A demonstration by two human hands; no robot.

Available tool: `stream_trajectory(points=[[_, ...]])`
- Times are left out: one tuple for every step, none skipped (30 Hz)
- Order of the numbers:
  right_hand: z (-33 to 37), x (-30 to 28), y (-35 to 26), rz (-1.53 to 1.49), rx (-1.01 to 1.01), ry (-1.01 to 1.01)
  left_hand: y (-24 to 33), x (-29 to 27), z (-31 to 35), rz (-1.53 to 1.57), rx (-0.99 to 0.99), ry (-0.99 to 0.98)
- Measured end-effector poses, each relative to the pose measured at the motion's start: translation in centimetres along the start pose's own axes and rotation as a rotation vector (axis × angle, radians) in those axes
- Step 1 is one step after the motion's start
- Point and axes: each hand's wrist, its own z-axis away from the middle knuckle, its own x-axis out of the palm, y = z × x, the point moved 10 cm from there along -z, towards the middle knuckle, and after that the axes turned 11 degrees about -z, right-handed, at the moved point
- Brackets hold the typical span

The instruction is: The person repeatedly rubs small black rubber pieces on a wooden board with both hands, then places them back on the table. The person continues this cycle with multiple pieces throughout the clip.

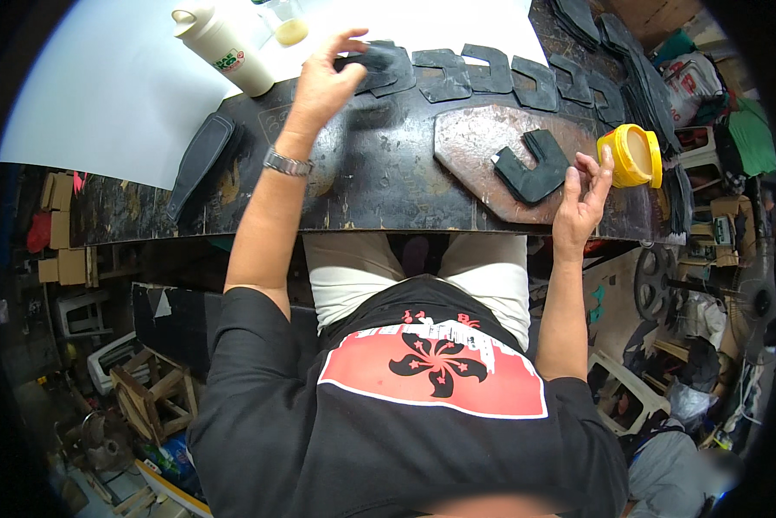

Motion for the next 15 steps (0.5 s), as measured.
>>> stream_trajectory(points=[[0.0, 0.2, 0.0, 0.003, -0.001, -0.015, -1.6, -0.9, -0.1, -0.096, -0.018, 0.026], [-0.1, 0.3, -0.1, 0.045, -0.011, -0.029, -3.7, -1.5, -0.1, -0.108, -0.099, 0.018], [-0.1, 0.6, -0.2, 0.092, -0.030, -0.047, -5.1, -2.1, -0.2, -0.141, -0.125, 0.018], [-0.1, 0.8, -0.5, 0.144, -0.056, -0.069, -6.4, -2.4, -0.3, -0.155, -0.144, 0.010], [-0.2, 0.8, -0.3, 0.143, -0.038, -0.066, -7.7, -2.6, -0.2, -0.170, -0.177, -0.003], [-0.2, 0.8, -0.2, 0.149, -0.026, -0.068, -8.8, -2.6, -0.1, -0.194, -0.203, -0.030], [-0.2, 0.9, -0.2, 0.167, -0.023, -0.069, -9.8, -2.5, 0.1, -0.219, -0.230, -0.056], [-0.2, 0.9, -0.2, 0.174, -0.020, -0.078, -10.7, -2.3, 0.5, -0.243, -0.257, -0.081], [-0.1, 1.0, -0.2, 0.193, -0.027, -0.086, -11.3, -2.0, 1.0, -0.256, -0.269, -0.097], [-0.1, 1.1, -0.4, 0.230, -0.045, -0.090, -11.7, -1.7, 1.4, -0.268, -0.280, -0.114], [-0.1, 1.1, -0.3, 0.201, -0.037, -0.092, -12.2, -1.4, 1.8, -0.276, -0.310, -0.139], [-0.1, 1.1, -0.4, 0.190, -0.042, -0.093, -11.9, -1.4, 2.0, -0.309, -0.278, -0.119], [-0.1, 1.2, -0.5, 0.193, -0.053, -0.096, -11.7, -1.4, 2.1, -0.336, -0.265, -0.112], [-0.1, 1.2, -0.3, 0.183, -0.037, -0.096, -11.6, -1.4, 2.2, -0.357, -0.266, -0.108], [-0.1, 1.2, -0.3, 0.186, -0.030, -0.097, -11.4, -1.4, 2.2, -0.377, -0.265, -0.102]])
